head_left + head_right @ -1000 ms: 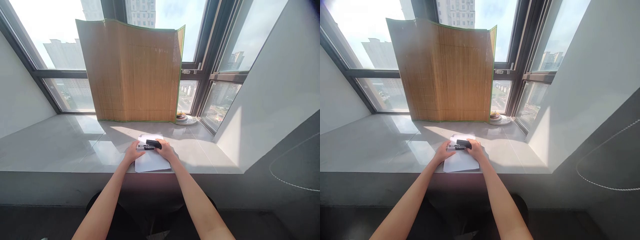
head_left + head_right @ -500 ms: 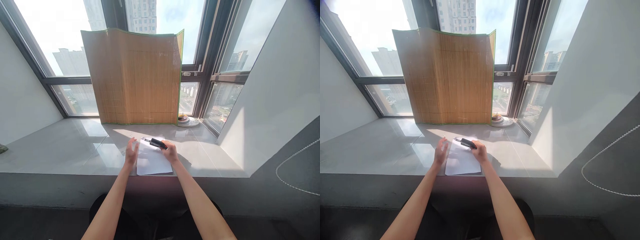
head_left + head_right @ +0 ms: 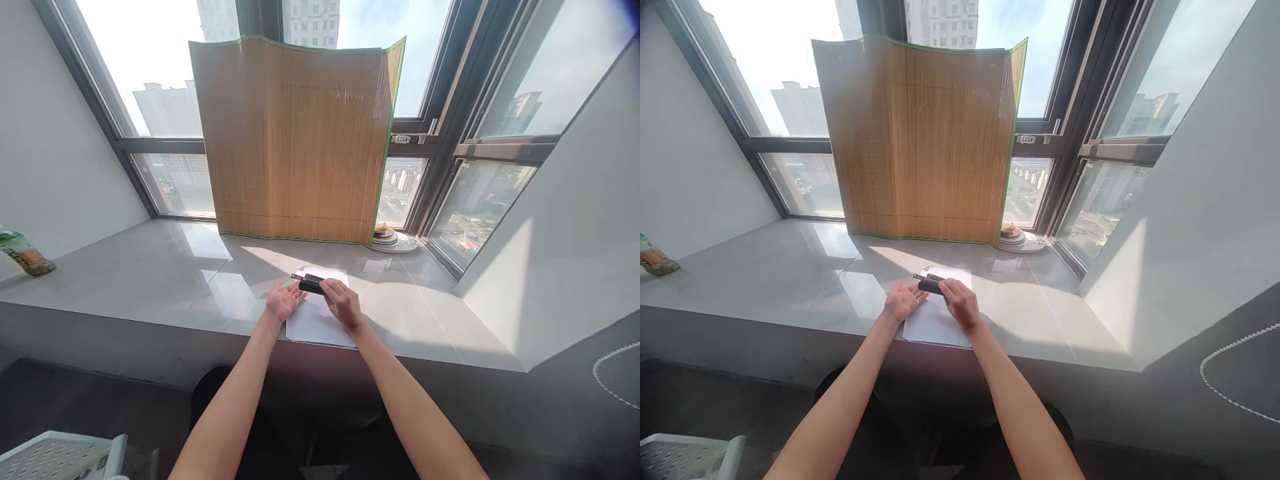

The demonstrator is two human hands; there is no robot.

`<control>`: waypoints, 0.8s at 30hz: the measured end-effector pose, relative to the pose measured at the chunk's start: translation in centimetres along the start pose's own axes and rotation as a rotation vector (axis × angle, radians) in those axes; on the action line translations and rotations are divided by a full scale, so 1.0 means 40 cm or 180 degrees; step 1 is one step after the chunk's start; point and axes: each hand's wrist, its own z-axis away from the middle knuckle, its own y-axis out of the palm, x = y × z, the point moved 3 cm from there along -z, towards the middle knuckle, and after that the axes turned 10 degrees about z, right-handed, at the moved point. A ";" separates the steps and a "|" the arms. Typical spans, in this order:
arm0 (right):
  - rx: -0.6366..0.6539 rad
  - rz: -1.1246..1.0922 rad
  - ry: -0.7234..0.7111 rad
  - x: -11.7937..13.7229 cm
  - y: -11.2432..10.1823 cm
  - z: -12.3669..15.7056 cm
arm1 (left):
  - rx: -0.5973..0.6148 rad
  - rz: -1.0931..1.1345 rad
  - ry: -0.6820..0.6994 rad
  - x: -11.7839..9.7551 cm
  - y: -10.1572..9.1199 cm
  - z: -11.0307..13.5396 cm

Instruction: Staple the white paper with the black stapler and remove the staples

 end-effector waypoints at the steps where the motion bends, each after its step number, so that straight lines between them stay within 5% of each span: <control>1: 0.0021 0.0014 -0.0103 0.008 0.000 -0.002 | 0.0015 -0.0028 0.0032 0.001 0.000 -0.001; 15: 0.0184 0.0334 -0.0988 0.031 0.014 0.005 | -0.0097 -0.0298 0.0191 0.001 -0.014 -0.011; 24: 0.0032 0.0357 -0.0902 0.030 -0.001 0.005 | -0.0421 0.0637 0.0138 0.006 -0.006 -0.019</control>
